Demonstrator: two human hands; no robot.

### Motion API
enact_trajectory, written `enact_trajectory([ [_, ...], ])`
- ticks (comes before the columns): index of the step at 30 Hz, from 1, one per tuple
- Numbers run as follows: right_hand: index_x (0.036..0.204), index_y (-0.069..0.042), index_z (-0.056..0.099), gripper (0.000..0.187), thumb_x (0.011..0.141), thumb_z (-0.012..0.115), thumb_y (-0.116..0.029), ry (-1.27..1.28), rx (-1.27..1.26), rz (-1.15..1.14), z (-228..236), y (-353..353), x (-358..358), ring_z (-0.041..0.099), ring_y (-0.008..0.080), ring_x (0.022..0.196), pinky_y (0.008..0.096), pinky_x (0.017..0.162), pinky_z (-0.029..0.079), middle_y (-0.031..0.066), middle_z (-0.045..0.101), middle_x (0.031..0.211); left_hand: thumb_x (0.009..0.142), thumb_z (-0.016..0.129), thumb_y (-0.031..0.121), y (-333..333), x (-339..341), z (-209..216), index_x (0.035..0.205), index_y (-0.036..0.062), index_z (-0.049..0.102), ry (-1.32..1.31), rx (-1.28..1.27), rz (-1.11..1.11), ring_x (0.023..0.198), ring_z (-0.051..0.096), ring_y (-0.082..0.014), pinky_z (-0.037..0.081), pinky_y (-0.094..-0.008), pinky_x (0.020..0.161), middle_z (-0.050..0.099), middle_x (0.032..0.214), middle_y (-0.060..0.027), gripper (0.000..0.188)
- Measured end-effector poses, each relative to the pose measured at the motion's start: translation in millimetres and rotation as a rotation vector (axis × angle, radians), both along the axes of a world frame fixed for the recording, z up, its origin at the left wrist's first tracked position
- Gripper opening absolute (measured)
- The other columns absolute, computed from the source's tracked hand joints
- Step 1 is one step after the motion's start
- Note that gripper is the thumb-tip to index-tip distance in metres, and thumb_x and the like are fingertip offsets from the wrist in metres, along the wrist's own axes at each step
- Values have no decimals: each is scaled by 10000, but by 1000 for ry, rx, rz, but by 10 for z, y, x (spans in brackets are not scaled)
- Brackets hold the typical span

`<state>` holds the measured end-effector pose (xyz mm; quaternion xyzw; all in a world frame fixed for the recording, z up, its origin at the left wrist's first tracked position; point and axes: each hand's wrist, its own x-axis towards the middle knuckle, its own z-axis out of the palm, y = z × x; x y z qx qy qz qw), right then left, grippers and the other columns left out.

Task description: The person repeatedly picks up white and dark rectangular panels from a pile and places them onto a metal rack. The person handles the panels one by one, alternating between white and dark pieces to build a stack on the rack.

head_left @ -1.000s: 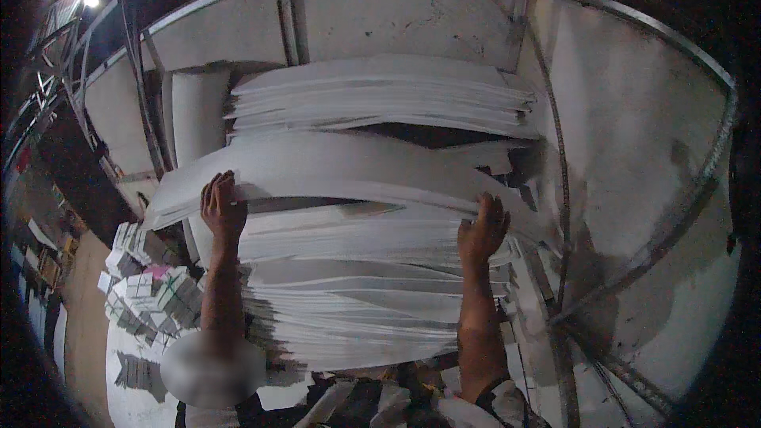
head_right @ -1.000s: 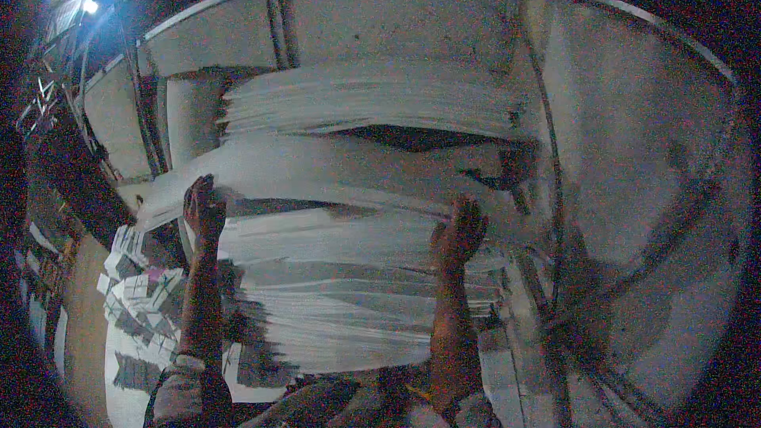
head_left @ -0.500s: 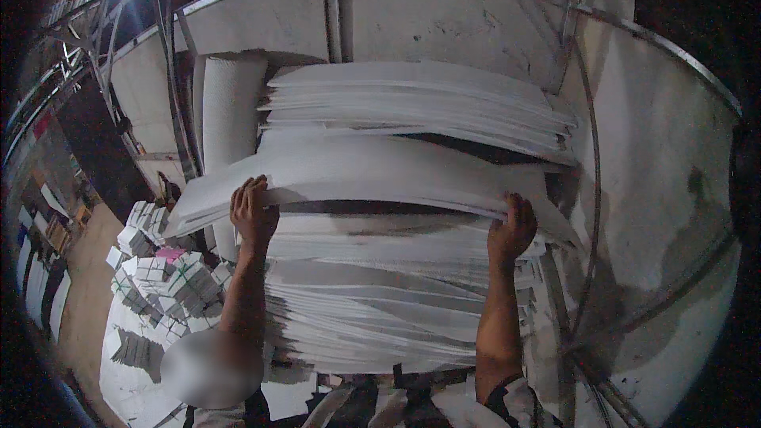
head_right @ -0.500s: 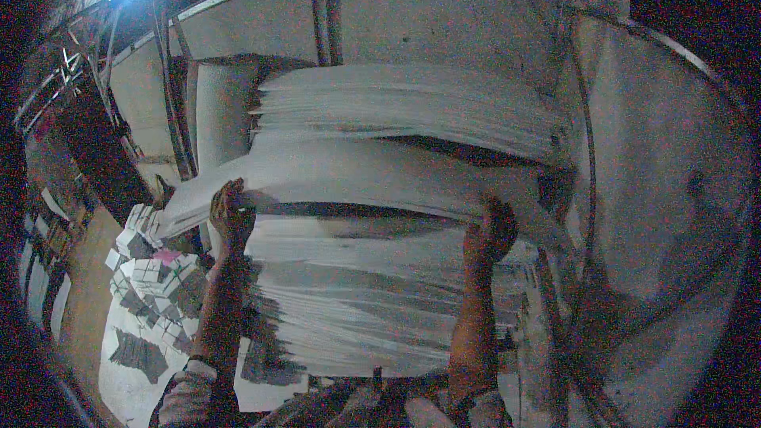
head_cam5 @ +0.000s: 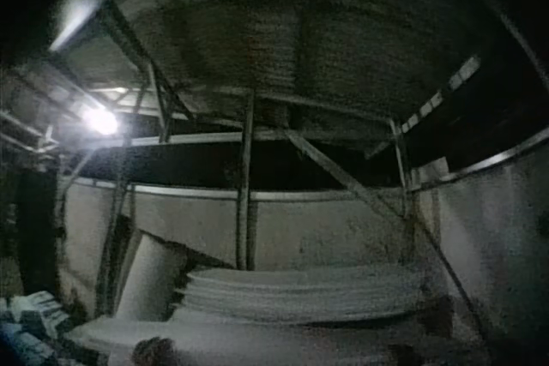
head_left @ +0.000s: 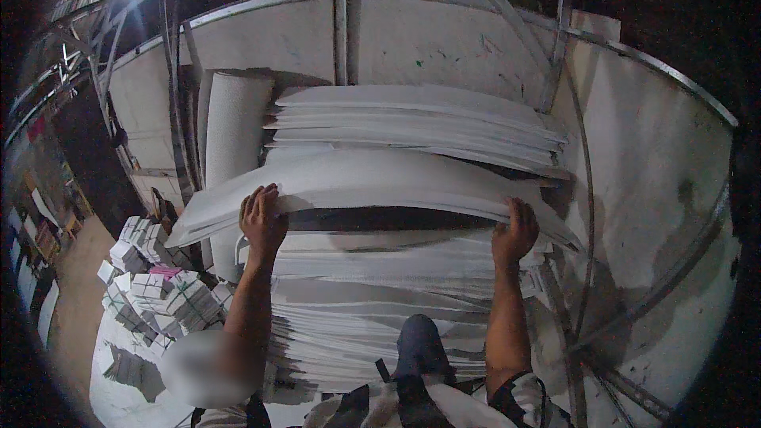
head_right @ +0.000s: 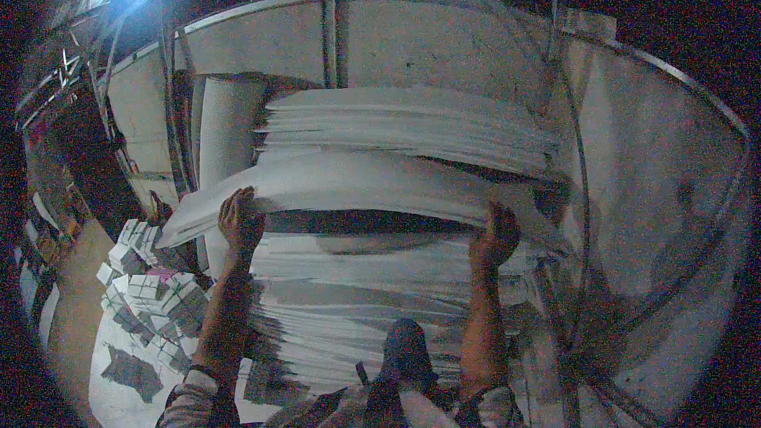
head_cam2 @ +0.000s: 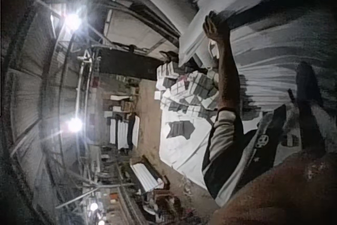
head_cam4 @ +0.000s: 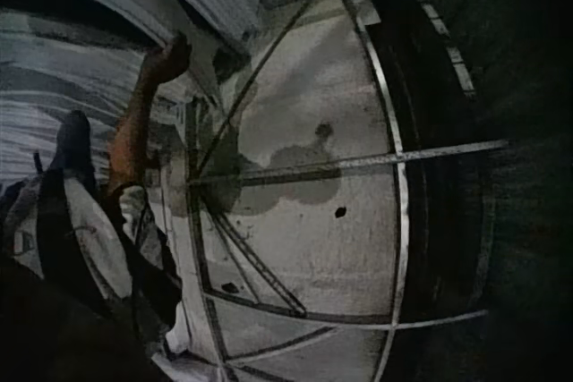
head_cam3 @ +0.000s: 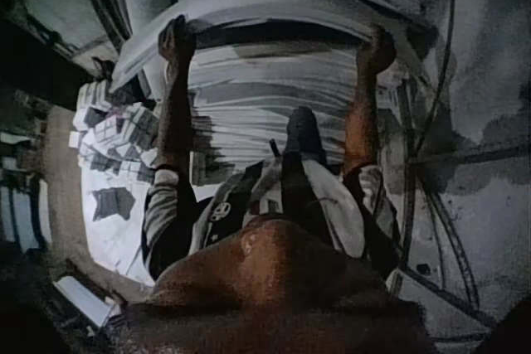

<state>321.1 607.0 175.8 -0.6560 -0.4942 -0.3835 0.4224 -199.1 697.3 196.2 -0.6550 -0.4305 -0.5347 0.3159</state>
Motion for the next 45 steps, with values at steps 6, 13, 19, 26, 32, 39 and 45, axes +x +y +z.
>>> enact_trajectory([
  [6,1311,-133,628,640,700,805,-65,-47,74,22,138,263,51,573,339,1298,490,1066,443,94,641,1357,681,728,79,245,6,2,1106,105,658,0,85,60,1128,689,-327,511,-475,989,737,1169,-80,432],
  [13,1332,-159,630,643,715,760,-30,-84,143,29,226,698,27,565,338,1315,479,1104,438,79,641,1366,706,732,95,690,8,17,1123,99,666,25,106,47,1154,679,-322,508,-477,992,730,1201,-85,422],
  [19,1366,-188,617,682,715,746,-29,-105,155,-2,440,1564,425,523,343,1366,481,1149,418,68,611,1424,706,728,85,1469,201,279,1161,92,674,83,121,58,1206,657,-308,500,-484,1000,710,1246,-83,458],
  [26,1417,-191,595,707,741,730,-36,-192,175,-43,1044,2768,1235,514,368,1376,478,1158,423,85,602,1441,702,739,72,2851,716,886,1206,80,683,221,215,16,1180,659,-324,511,-481,994,692,1251,-89,507],
  [32,1451,-162,571,703,772,712,-45,-146,167,-102,1138,3860,1975,495,381,1394,490,1160,421,93,585,1467,642,751,72,3806,1299,1286,1198,91,674,313,302,-36,1225,629,-320,503,-487,1005,668,1292,-98,562],
  [39,1468,-179,567,718,777,700,-33,-315,256,-55,1069,4701,2581,506,366,1388,493,1161,415,91,598,1449,623,752,77,4771,1847,1268,1160,101,662,310,239,-63,1276,601,-293,464,-478,1061,651,1324,-84,545],
  [45,1454,-174,575,726,755,704,-21,-405,251,-29,1198,5050,2559,516,345,1367,512,1155,408,62,613,1416,640,774,78,5263,1776,1107,1161,107,662,339,110,-65,1200,623,-307,474,-463,1056,658,1270,-72,534],
])
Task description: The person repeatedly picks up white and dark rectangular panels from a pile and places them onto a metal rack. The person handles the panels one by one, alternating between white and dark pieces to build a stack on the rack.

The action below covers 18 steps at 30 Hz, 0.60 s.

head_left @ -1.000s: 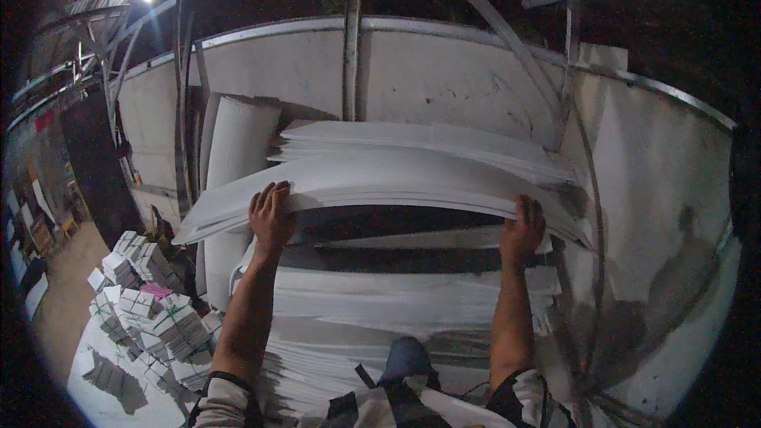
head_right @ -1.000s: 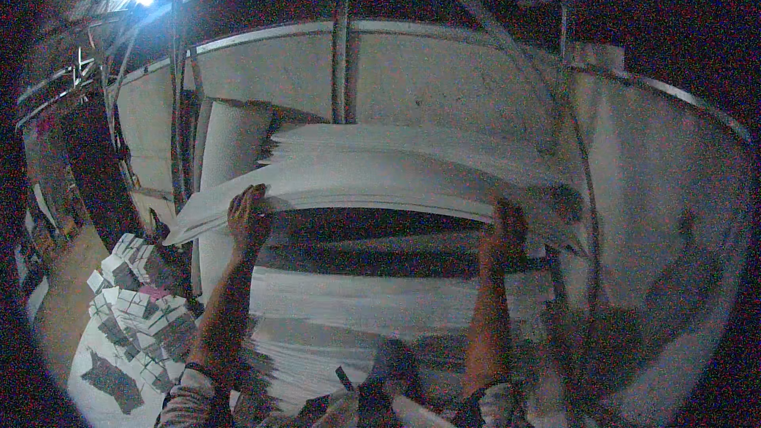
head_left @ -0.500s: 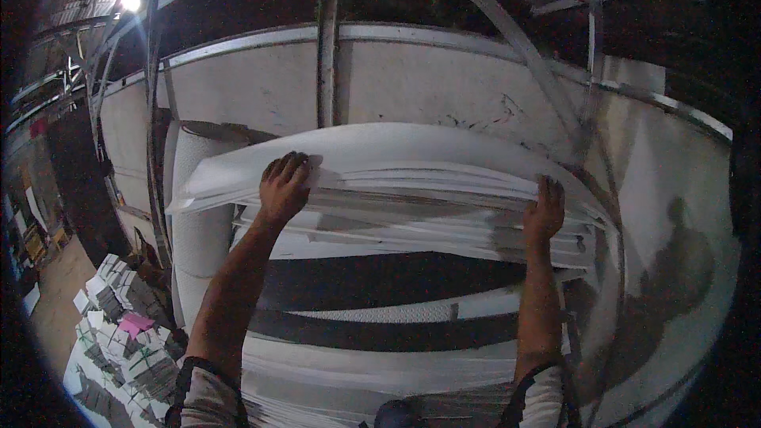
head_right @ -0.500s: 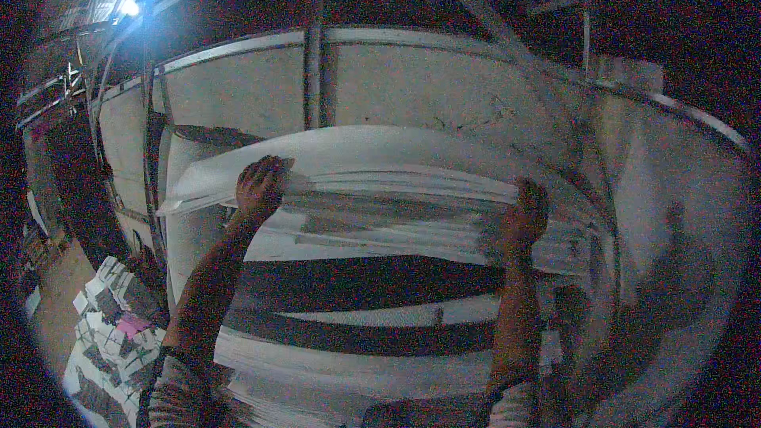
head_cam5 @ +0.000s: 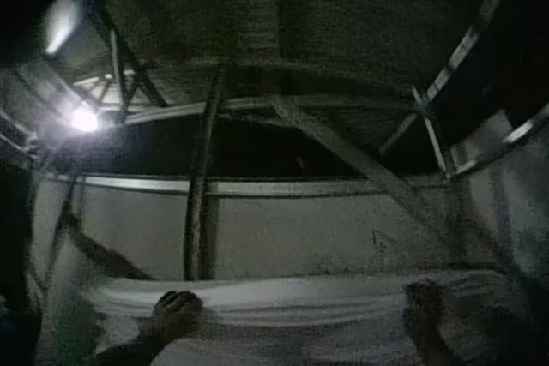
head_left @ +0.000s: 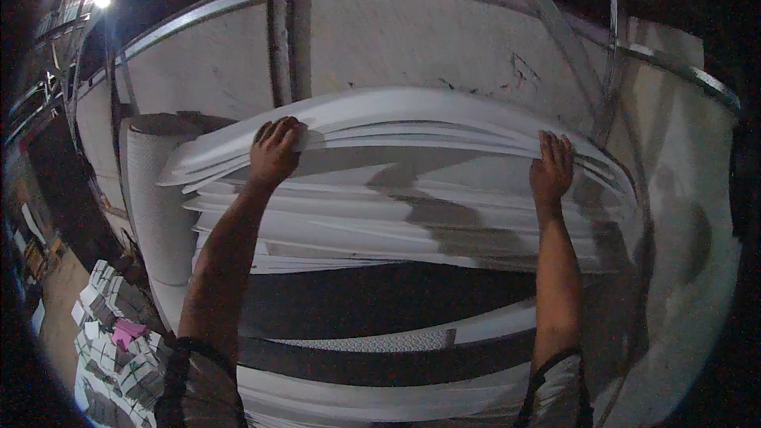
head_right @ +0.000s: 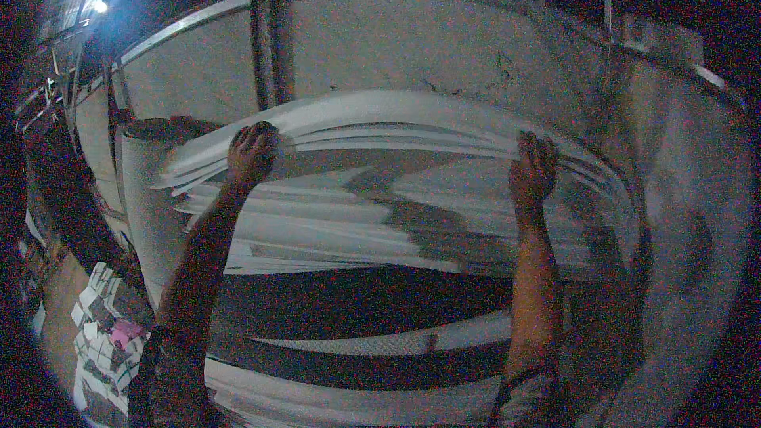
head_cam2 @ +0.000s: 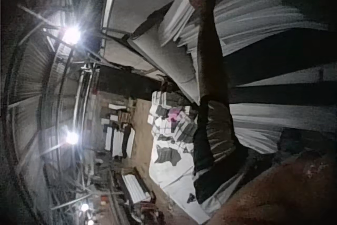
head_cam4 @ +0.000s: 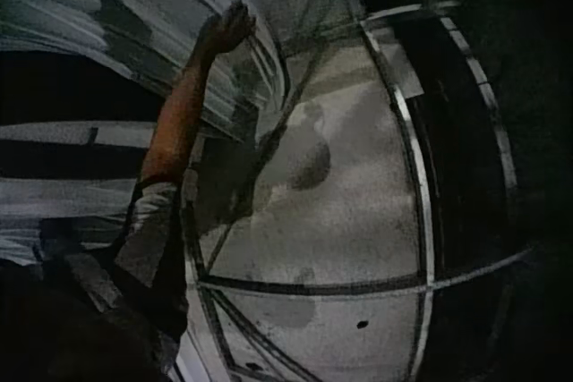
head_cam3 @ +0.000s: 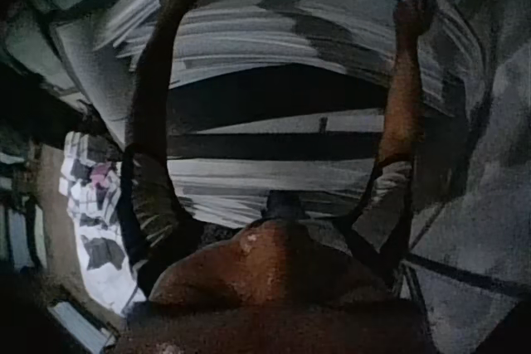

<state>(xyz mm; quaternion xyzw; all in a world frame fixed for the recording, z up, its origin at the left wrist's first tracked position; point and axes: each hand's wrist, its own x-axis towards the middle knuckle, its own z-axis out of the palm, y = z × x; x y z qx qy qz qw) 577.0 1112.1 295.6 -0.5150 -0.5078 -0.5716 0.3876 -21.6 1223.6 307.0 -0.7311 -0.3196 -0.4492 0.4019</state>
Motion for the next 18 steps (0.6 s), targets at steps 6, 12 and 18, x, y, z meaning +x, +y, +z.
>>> enact_trajectory([
  [6,1425,-175,581,715,740,744,-53,57,-204,-80,-179,338,-107,485,332,1383,530,1189,342,50,610,1395,693,763,93,376,-15,-310,1167,91,654,13,-64,30,1201,615,-320,455,-466,1076,637,1307,-82,486],
  [12,1403,-186,566,710,736,805,-139,128,-414,-126,-741,471,-152,419,341,1427,585,1204,272,56,553,1437,718,772,133,617,-137,-982,1291,86,604,204,-190,139,1278,561,-337,423,-501,1111,595,1364,-105,600],
  [18,1428,-177,522,707,775,786,-235,120,-432,42,-796,557,-109,384,361,1436,613,1193,244,109,502,1452,765,780,568,749,-74,-1122,1357,30,557,221,-141,110,1278,558,-369,429,-512,1100,573,1371,-187,830],
])
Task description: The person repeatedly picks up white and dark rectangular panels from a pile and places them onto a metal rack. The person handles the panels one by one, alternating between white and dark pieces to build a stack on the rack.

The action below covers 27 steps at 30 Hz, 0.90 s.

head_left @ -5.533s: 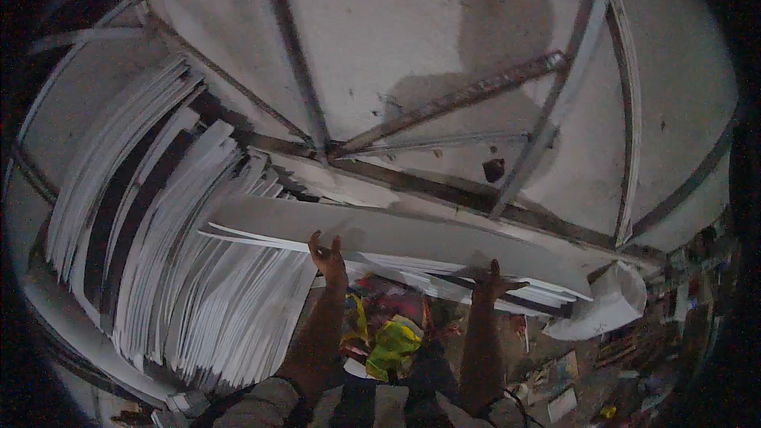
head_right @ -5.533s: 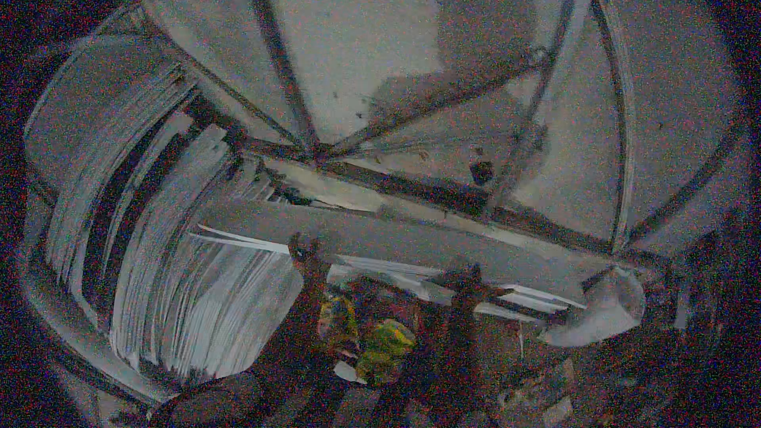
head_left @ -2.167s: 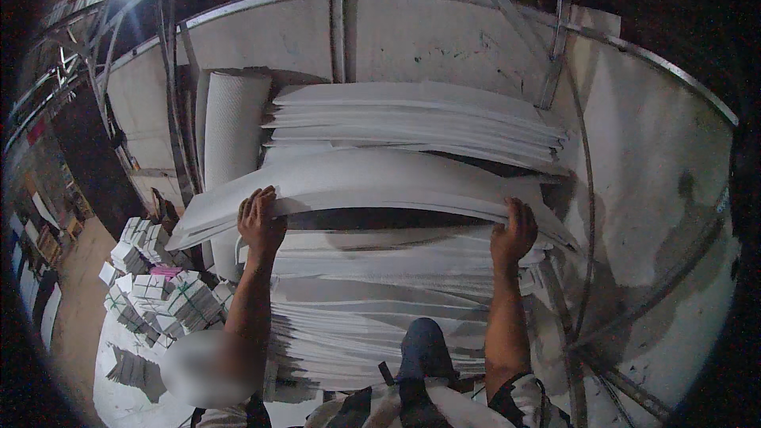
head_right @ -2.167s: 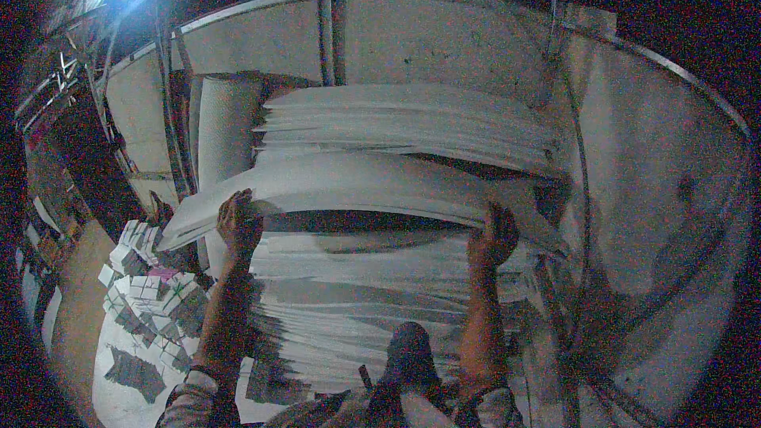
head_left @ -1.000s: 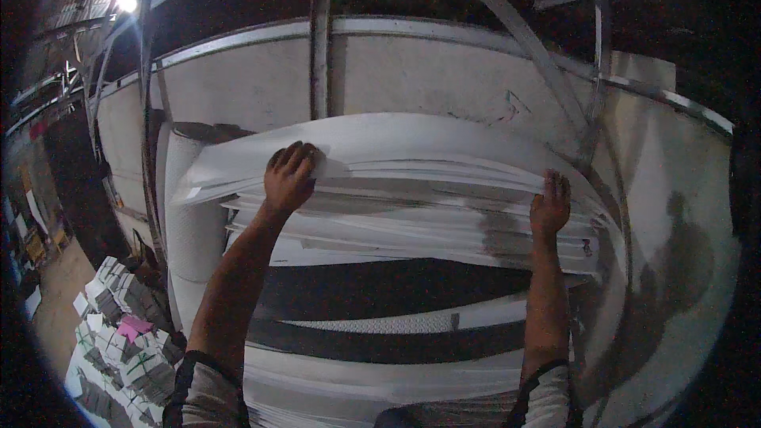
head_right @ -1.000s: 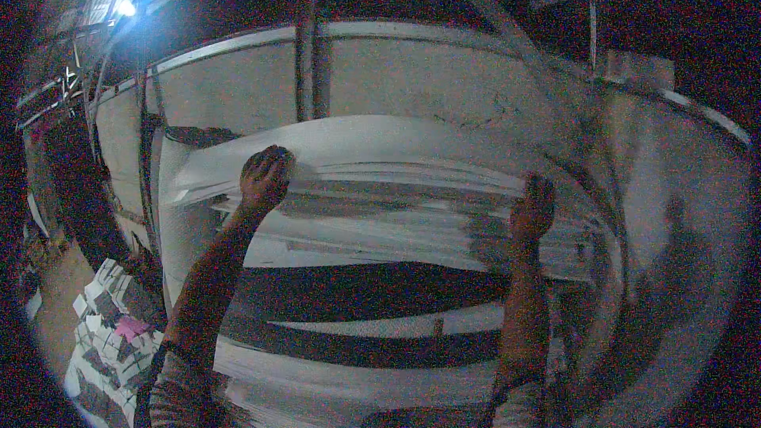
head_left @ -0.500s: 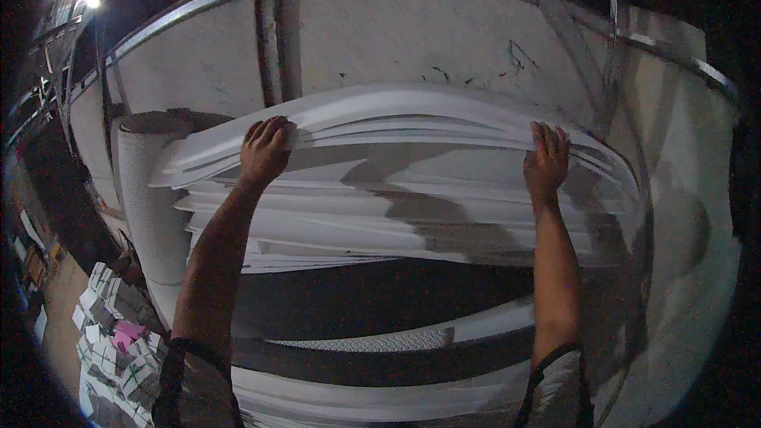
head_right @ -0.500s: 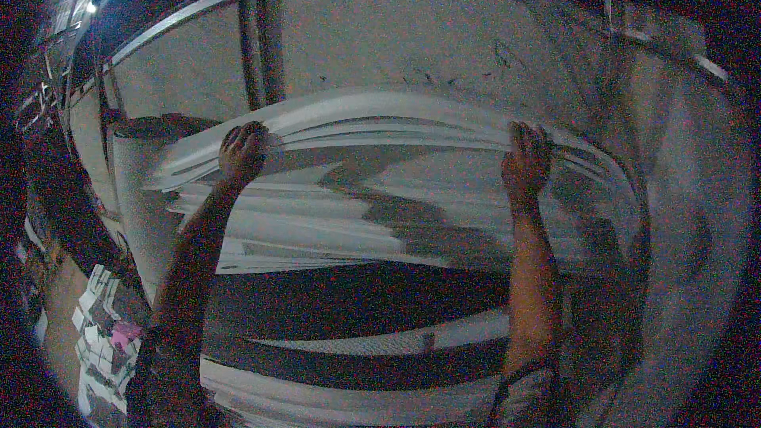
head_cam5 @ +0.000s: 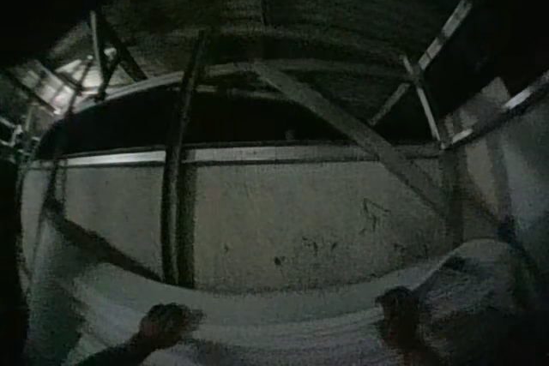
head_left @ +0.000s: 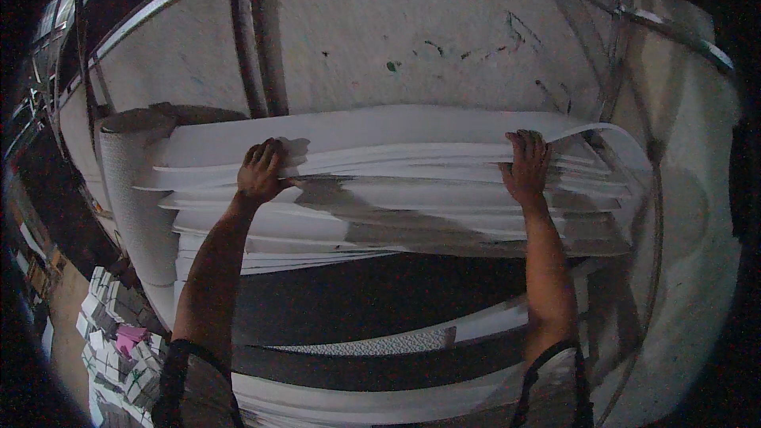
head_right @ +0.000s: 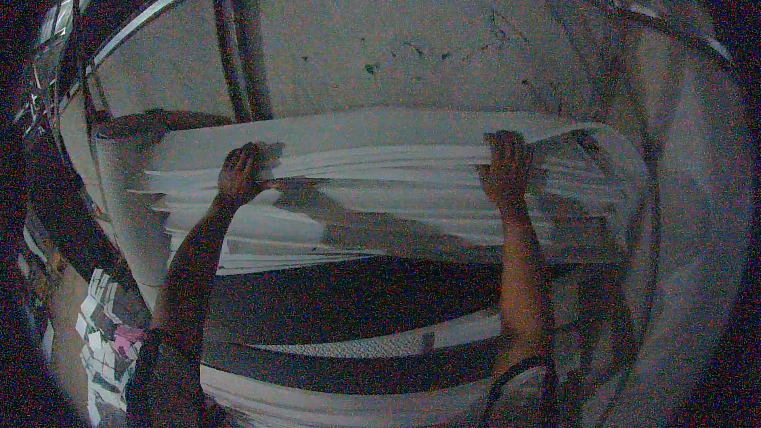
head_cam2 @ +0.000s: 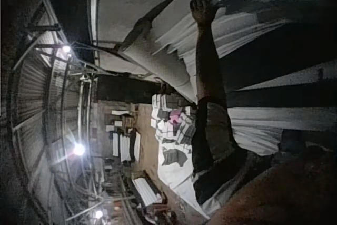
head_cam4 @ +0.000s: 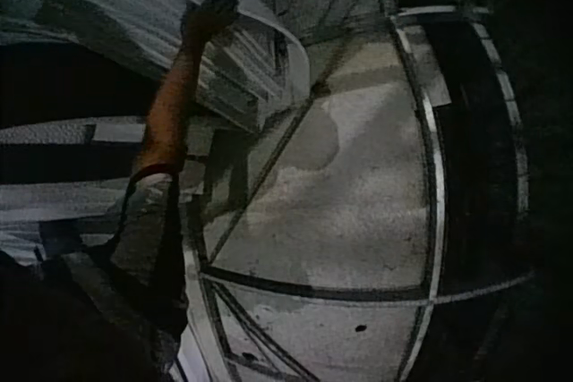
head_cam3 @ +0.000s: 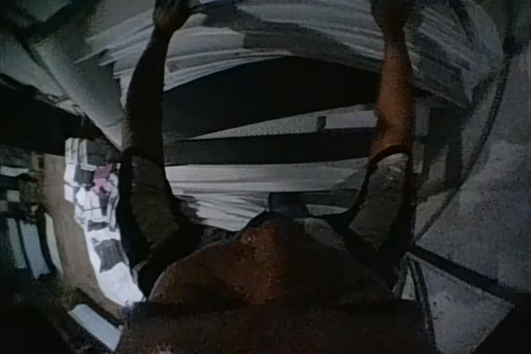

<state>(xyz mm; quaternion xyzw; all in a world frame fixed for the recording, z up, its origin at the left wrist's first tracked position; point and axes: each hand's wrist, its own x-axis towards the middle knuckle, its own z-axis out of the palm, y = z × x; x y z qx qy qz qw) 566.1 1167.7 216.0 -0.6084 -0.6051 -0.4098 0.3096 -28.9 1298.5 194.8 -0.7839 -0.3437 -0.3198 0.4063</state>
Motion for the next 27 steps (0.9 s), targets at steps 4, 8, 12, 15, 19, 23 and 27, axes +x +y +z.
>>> enact_trajectory([
  [4,1494,-177,469,715,844,719,-336,-34,9,50,-89,79,84,362,367,1452,628,1201,203,120,466,1496,793,697,704,34,81,41,1338,21,565,15,110,-70,1253,574,-386,456,-527,1055,588,1333,-205,884],
  [8,1559,-191,413,744,898,667,-418,-62,23,-5,-129,229,150,309,364,1499,635,1205,183,120,430,1544,797,701,697,266,92,50,1312,24,577,19,71,12,1238,582,-396,477,-522,1017,592,1304,-222,856],
  [12,1574,-209,399,721,940,637,-457,1,-31,66,-99,232,117,305,375,1508,636,1208,177,122,423,1563,816,710,656,334,121,96,1297,29,582,9,61,-38,1232,589,-399,493,-517,1008,589,1318,-228,801],
  [15,1586,-224,385,701,970,609,-474,16,-12,12,-178,254,79,306,376,1509,637,1210,174,127,401,1585,821,728,619,384,102,75,1315,37,580,-14,32,-33,1274,571,-409,480,-520,1058,577,1377,-229,777],
  [19,1599,-239,369,679,995,584,-464,-3,25,-54,-201,342,44,271,357,1537,657,1196,196,125,349,1632,815,741,616,511,61,153,1381,67,567,-47,-243,15,1331,533,-444,423,-503,1153,546,1476,-188,808],
  [23,1597,-253,375,651,1008,571,-446,-9,60,-54,-133,331,-84,242,370,1555,693,1167,223,135,324,1655,804,739,639,575,-101,140,1473,161,523,-1,-41,72,1399,467,-422,321,-606,1187,547,1490,-123,851],
  [27,1594,-272,379,638,1010,572,-442,-17,99,-67,-218,253,-27,232,404,1551,706,1162,216,159,317,1650,811,733,640,132,352,-35,1514,244,491,-150,11,254,1445,414,-373,229,-712,1165,555,1473,-98,843],
])
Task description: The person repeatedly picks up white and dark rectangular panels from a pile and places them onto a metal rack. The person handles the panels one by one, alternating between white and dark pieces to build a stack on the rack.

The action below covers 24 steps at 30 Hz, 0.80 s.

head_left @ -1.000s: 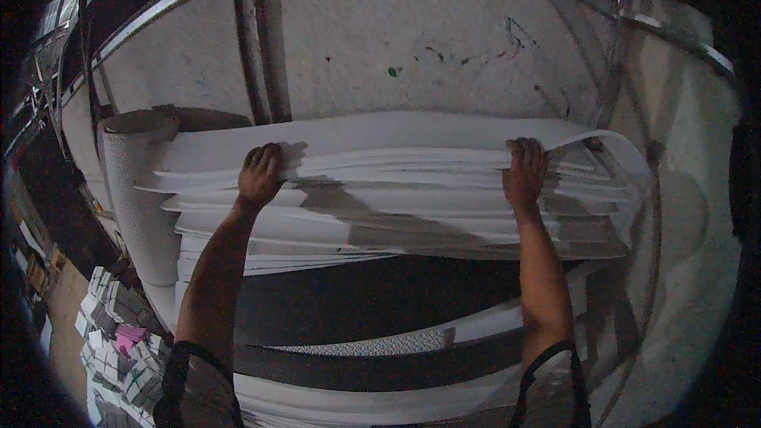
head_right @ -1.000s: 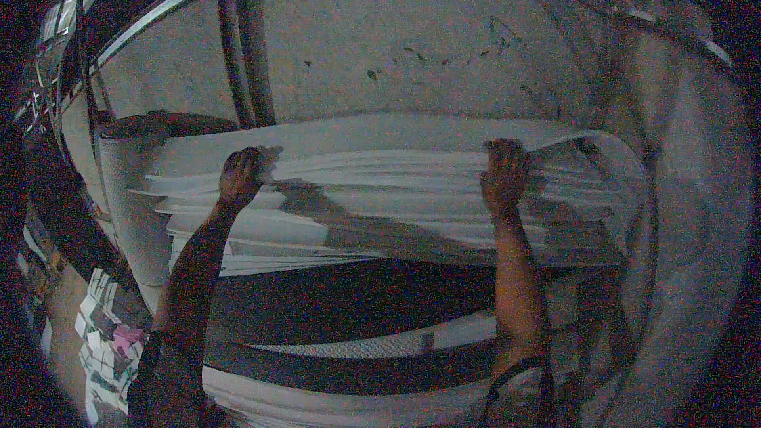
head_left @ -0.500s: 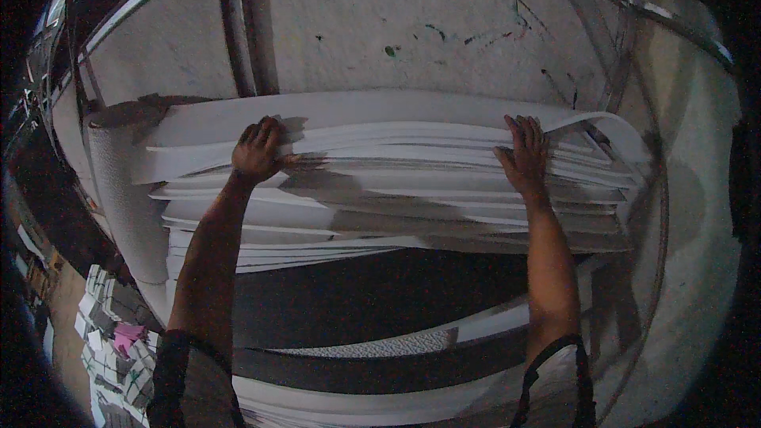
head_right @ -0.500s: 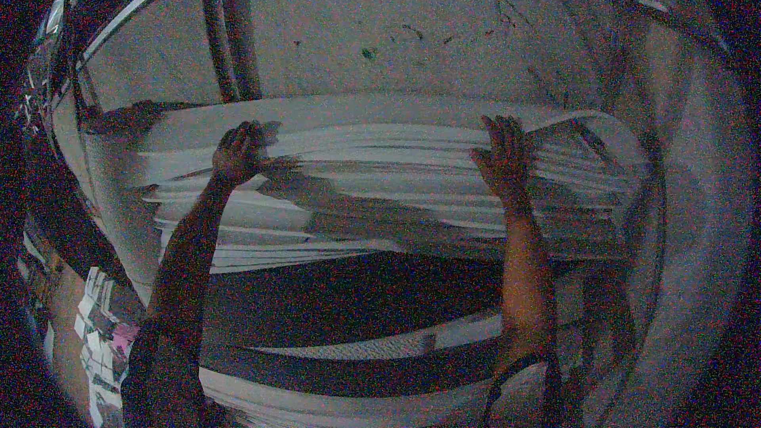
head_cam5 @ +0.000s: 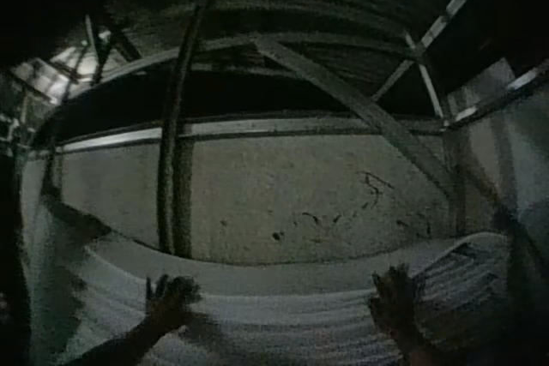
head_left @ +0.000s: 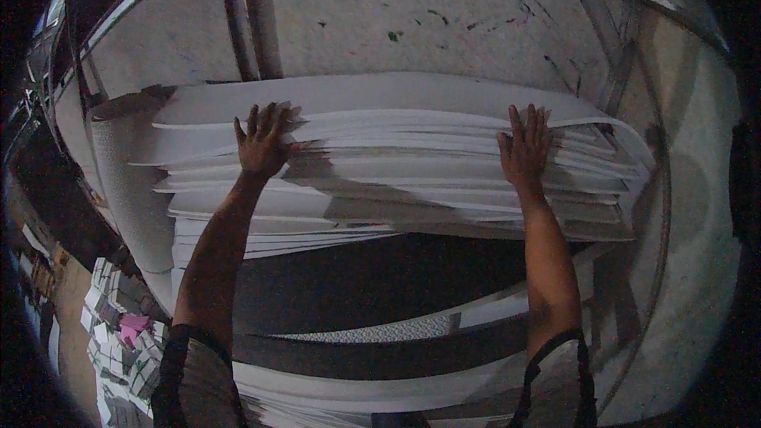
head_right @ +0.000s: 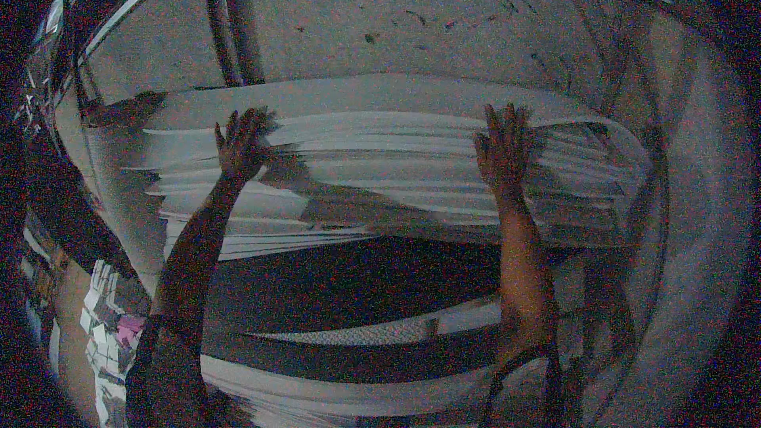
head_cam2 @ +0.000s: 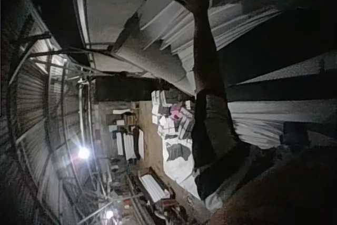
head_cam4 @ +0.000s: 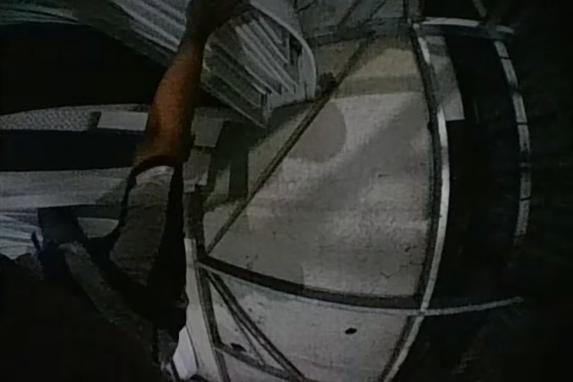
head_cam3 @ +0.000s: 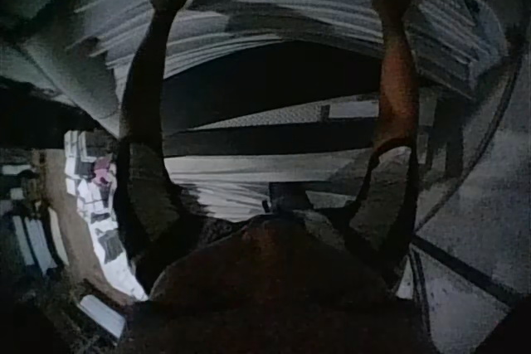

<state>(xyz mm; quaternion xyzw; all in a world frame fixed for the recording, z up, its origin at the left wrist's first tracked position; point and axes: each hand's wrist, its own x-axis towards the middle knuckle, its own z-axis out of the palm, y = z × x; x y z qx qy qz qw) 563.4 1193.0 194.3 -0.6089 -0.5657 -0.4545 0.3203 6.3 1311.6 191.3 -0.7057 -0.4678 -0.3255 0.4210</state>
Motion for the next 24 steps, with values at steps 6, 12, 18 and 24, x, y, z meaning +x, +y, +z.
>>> enact_trajectory([
  [6,1587,-267,383,651,997,604,-429,81,-62,4,-60,-133,-207,247,415,1537,701,1176,187,174,324,1629,867,690,619,143,-153,-22,1446,174,542,-126,-70,-141,1362,487,-353,323,-599,1142,590,1398,-113,744],
  [12,1587,-234,377,674,984,635,-388,244,33,-256,-110,-276,34,189,440,1546,688,1201,129,203,321,1619,894,677,601,104,-92,131,1334,121,605,-204,-171,-94,1294,538,-326,357,-519,1123,614,1322,-120,656],
  [18,1587,-259,376,629,1004,595,-352,192,29,84,-309,-47,590,161,463,1552,680,1206,139,219,282,1646,875,683,647,126,-124,-14,1337,142,613,-128,109,2,1317,527,-326,300,-581,1143,599,1368,-94,688],
  [24,1615,-320,306,653,1022,538,-464,200,-107,-41,-237,101,500,192,487,1540,695,1184,194,229,253,1663,909,663,618,136,-96,-20,1337,150,617,-115,69,-25,1308,533,-314,319,-558,1135,604,1373,-90,635],
])
